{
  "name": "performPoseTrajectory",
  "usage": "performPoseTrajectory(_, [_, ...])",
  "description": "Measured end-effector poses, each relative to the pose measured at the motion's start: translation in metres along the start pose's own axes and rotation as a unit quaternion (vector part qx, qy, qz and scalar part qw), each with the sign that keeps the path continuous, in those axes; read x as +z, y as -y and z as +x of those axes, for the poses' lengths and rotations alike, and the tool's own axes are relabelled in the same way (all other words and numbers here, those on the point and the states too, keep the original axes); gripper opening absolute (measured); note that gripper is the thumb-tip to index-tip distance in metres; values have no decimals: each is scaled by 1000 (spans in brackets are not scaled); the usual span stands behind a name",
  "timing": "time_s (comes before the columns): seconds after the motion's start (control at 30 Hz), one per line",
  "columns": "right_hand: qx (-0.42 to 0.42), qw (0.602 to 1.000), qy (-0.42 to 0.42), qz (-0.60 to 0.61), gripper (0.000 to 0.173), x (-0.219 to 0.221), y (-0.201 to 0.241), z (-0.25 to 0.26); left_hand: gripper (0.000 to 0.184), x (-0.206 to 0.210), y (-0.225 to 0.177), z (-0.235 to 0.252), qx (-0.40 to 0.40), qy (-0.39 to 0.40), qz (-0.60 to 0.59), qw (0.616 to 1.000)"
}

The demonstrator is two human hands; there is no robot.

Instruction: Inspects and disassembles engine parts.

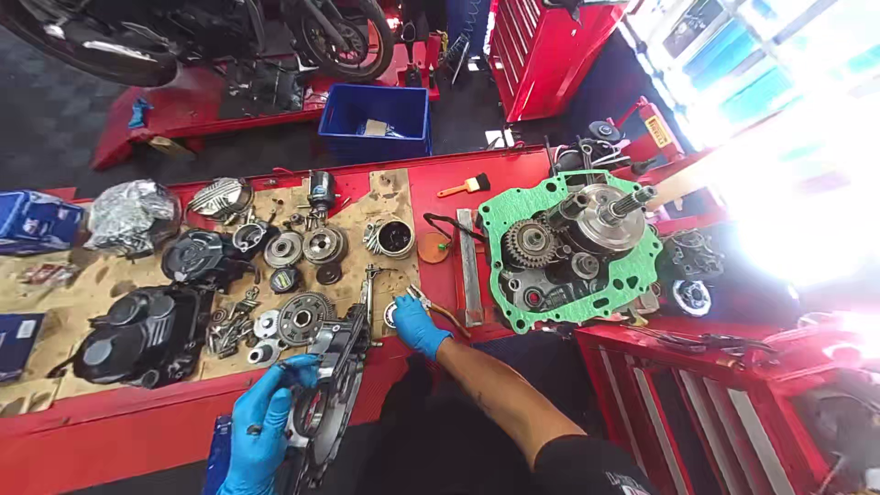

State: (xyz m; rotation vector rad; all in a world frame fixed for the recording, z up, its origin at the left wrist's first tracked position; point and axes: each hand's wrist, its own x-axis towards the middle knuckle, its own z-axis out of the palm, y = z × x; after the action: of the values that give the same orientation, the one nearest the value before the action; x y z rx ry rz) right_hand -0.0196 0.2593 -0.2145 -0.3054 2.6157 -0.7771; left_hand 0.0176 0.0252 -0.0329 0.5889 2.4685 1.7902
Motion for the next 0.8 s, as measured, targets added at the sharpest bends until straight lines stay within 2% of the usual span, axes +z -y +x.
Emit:
performPoseTrajectory(0.07, [37, 996, -16, 80, 24, -8, -11, 0, 54, -4, 5, 4, -4, -1, -14, 1000])
performPoseTrajectory(0.13, [70, 973, -37, 215, 30, -20, -16, -8, 54, -6, 1, 8, -18, -14, -16, 1000])
performPoseTrajectory(0.23, [86, 918, -13, 386, 34, -23, -13, -32, 63, -9, -6, 5, -44, -26, -6, 999])
performPoseTrajectory(0.33, [80, 865, -9, 495, 30, -27, -14, -60, 73, -2, -1, 19, -39, -14, -2, 999])
performPoseTrajectory(0.43, [83, 796, 3, 599, 28, -24, 12, -95, 73, 4, -2, 27, -52, -3, -5, 999])
performPoseTrajectory(0.53, [63, 760, 18, 647, 23, -15, 56, -108, 73, 7, -5, 31, -68, -2, 3, 998])
performPoseTrajectory(0.63, [53, 748, 2, 662, 23, -9, 98, -103, 74, 11, -6, 34, -70, 0, 15, 997])
performPoseTrajectory(0.8, [93, 715, -41, 692, 21, 0, 129, -98, 72, 18, -8, 32, -73, 1, 12, 997])
